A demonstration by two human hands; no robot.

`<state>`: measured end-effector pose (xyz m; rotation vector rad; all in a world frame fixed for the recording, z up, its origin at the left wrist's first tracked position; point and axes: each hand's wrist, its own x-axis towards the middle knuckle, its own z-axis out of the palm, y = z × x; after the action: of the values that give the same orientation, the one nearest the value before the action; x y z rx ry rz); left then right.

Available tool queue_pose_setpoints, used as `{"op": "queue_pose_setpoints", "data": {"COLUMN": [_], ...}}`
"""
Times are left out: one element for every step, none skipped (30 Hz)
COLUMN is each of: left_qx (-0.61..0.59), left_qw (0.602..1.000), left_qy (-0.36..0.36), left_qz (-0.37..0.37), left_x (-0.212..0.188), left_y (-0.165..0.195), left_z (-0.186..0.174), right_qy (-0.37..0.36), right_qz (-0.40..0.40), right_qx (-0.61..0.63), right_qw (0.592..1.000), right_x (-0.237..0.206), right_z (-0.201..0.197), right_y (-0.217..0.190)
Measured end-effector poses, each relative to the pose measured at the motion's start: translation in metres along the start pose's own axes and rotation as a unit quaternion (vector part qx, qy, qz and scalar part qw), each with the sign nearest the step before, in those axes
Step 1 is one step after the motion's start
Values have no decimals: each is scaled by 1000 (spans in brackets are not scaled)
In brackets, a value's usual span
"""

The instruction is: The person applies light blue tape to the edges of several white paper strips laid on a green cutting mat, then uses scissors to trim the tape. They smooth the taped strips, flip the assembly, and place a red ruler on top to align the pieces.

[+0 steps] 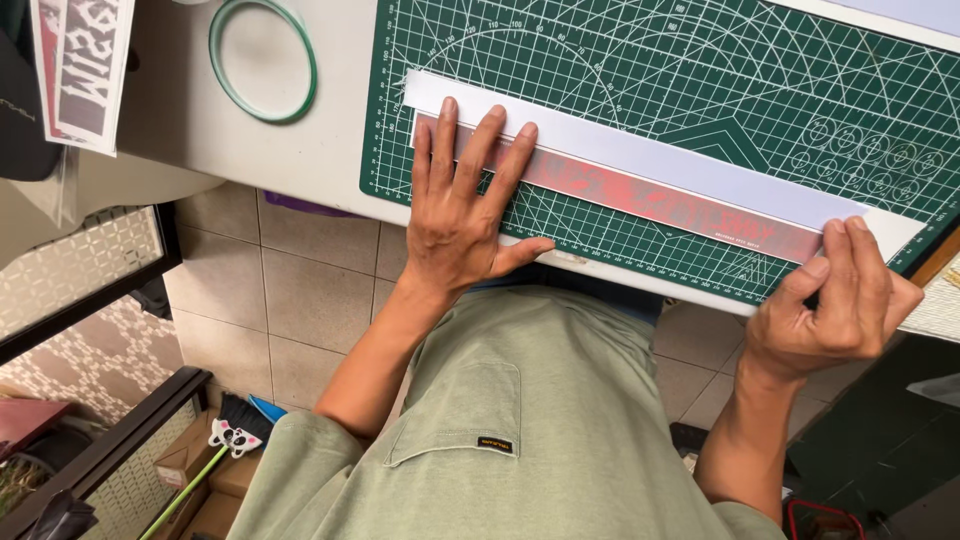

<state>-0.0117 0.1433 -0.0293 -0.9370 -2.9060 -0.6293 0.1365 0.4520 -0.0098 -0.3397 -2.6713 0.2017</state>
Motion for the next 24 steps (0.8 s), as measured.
{"op": "queue_pose_setpoints", "data": {"left_qx": [0, 0, 1, 1, 0, 1, 1, 0, 1, 0, 0, -1, 1, 2, 3, -4, -13, -25, -15, -11, -13, -16, -17, -24], "left_qw": [1000, 1000, 1000, 1000, 1000, 1000, 1000, 1000, 1000, 1000, 1000, 1000, 1000, 1000, 1000, 1000, 1000, 999, 999, 999, 999, 999, 1000, 999], "left_qy": [-1, -2, -2, -3, -4, -4, -3, -4, -4, -3, -2, 0, -4, -9, -14, -15, -19, -24, -26, -29, -33, -27, -21, -18], "left_qz": [-1, -3, -3, -3, -4, -5, -3, -3, -3, -4, -5, -5, -6, -6, -6, -6, -6, -4, -9, -11, -11, -11, -13, -16], "left_x": [-1, -1, -1, -1, -2, -2, -1, -1, -1, -1, -1, 0, 0, 1, 1, 1, 0, -1, -2, -3, -4, -5, -6, -7], "left_y": [0, -1, -1, -2, -2, -2, -2, -1, -1, 0, 1, 1, 1, 1, 0, 0, 0, 0, 1, 1, 4, 7, 8, 11], "left_z": [1, 1, 2, 3, 3, 3, 4, 4, 3, 3, 3, 2, 2, 1, 0, -1, -2, -3, -3, -4, -3, -2, -1, 1], "right_qy": [2, 3, 7, 7, 5, 6, 9, 9, 10, 11, 12, 14, 11, 8, 5, 5, 4, 1, 0, -2, -3, -4, -1, -1], "right_qz": [-3, -6, -9, -5, -2, 2, 4, 6, 8, 7, 7, 7, 12, 18, 24, 32, 41, 51, 45, 40, 46, 52, 57, 61], "right_qx": [1, 1, 1, 1, 2, 4, 4, 5, 6, 10, 14, 16, 19, 21, 21, 29, 36, 39, 42, 40, 37, 35, 40, 49], "right_qw": [1000, 1000, 1000, 1000, 1000, 1000, 1000, 1000, 1000, 1000, 1000, 1000, 1000, 1000, 999, 999, 999, 998, 998, 998, 998, 998, 998, 997], "right_x": [-1, -1, -1, -1, -1, -1, 0, 0, 0, -1, -1, -1, -2, -3, -3, -2, -4, -6, -4, -4, -4, -4, -4, -3], "right_z": [0, 0, 0, 1, 1, 1, 2, 2, 3, 3, 3, 3, 2, 3, 1, 1, 1, -1, -1, -2, -4, -5, -6, -8], "right_y": [0, 1, 0, 0, 0, 0, 0, 0, 0, 0, 0, 0, 0, 0, 0, 2, 1, 1, 3, 5, 7, 8, 8, 9]}}
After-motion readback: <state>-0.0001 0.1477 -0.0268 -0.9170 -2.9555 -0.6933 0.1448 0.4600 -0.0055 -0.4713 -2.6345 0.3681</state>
